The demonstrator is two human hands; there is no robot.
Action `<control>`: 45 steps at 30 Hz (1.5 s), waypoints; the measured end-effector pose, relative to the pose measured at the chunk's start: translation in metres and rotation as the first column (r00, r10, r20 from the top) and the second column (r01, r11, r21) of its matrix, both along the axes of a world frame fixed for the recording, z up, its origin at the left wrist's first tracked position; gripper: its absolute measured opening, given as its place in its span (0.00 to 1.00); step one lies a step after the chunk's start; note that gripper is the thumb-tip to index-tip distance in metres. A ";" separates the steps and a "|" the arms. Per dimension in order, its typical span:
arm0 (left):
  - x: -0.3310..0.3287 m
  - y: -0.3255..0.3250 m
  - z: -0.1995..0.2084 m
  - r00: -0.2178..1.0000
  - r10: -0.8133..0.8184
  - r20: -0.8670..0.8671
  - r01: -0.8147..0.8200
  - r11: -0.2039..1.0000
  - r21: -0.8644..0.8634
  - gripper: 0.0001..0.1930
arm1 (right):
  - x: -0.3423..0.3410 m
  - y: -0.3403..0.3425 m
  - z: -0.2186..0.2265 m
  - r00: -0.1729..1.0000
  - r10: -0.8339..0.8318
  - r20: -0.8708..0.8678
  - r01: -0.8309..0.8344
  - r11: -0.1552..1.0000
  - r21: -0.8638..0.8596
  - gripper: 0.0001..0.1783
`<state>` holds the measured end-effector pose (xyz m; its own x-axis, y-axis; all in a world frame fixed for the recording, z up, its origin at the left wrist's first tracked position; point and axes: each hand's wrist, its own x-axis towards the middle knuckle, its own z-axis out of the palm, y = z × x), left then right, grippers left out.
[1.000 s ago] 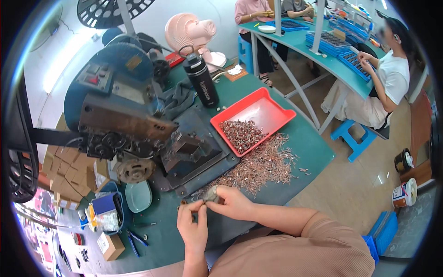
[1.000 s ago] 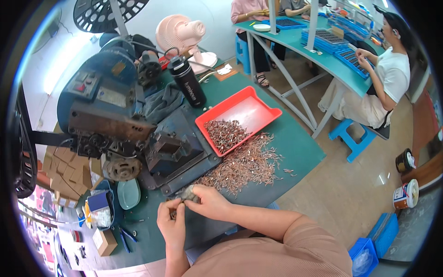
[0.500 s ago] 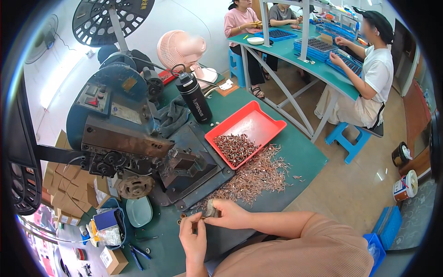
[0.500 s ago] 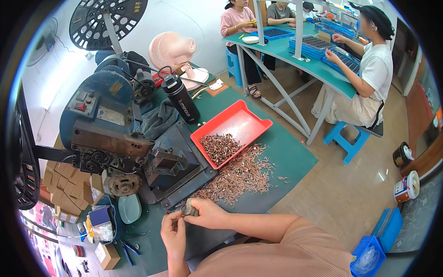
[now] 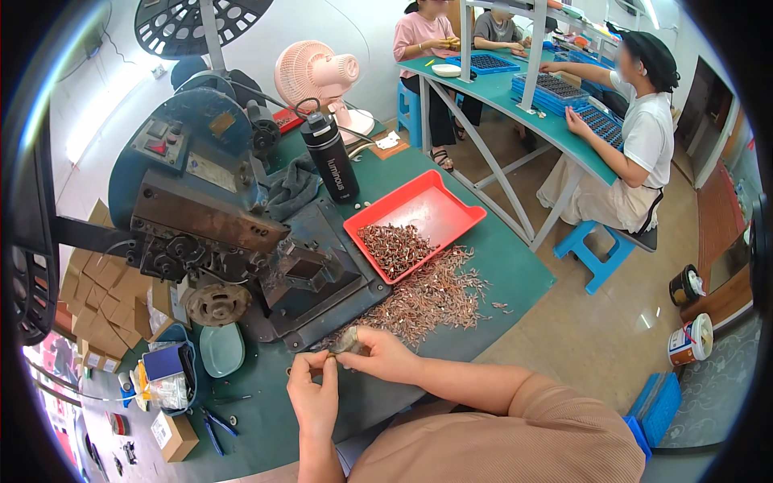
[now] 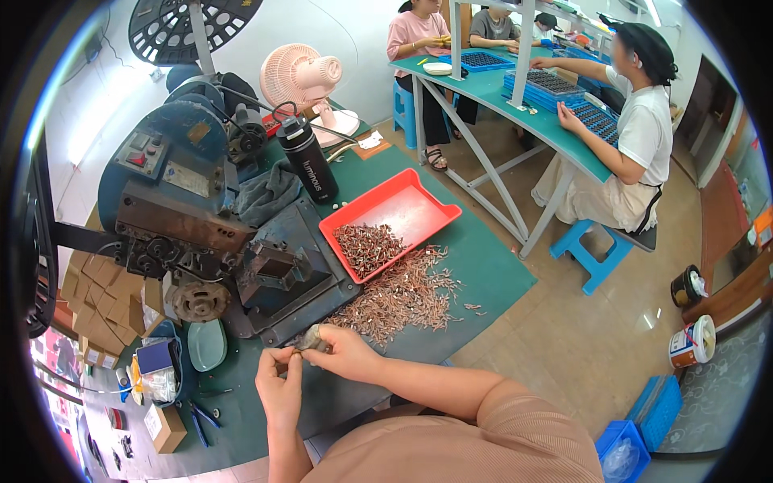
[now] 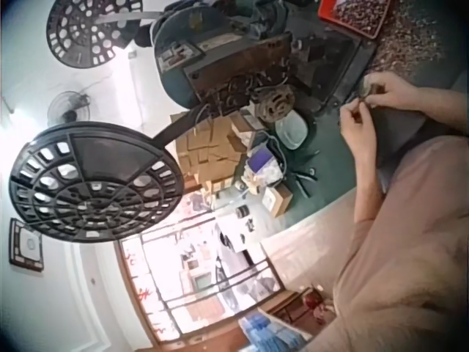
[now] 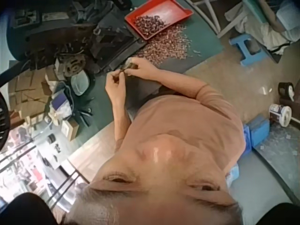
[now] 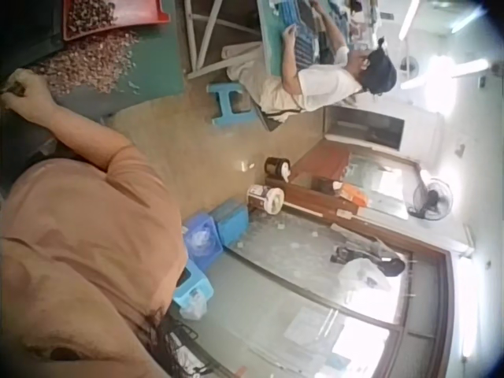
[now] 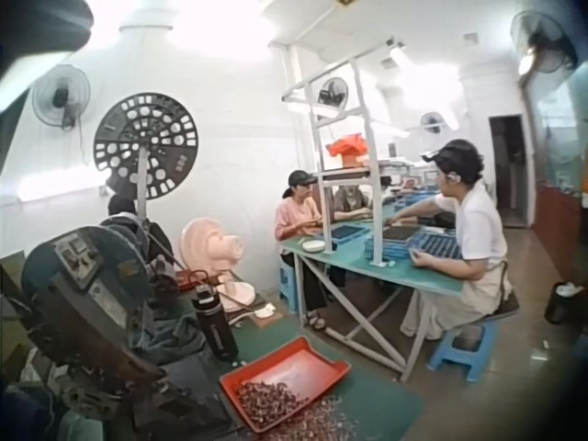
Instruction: Assembling small mechanical components at a manual assembly station in a factory.
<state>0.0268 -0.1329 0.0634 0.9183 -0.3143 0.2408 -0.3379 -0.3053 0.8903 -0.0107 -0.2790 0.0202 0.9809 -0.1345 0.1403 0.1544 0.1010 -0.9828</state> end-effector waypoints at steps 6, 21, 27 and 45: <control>-0.004 0.004 -0.003 1.000 0.006 0.017 -0.007 0.999 0.053 0.04 | -0.004 0.003 0.004 0.995 -0.059 0.081 0.068 0.991 -0.119 0.08; -0.011 0.011 0.000 0.972 -0.127 -0.200 0.110 0.990 -0.093 0.07 | -0.007 0.001 0.008 0.994 -0.106 0.014 0.107 0.987 -0.118 0.11; -0.009 0.017 -0.003 0.982 -0.083 -0.169 0.076 0.996 -0.045 0.06 | 0.001 0.007 -0.001 0.993 -0.055 0.108 0.068 0.991 -0.119 0.09; 0.001 0.023 -0.010 0.968 -0.225 -0.109 0.199 0.957 -0.210 0.11 | -0.001 -0.003 0.009 0.891 0.341 -0.298 -0.117 0.809 0.577 0.07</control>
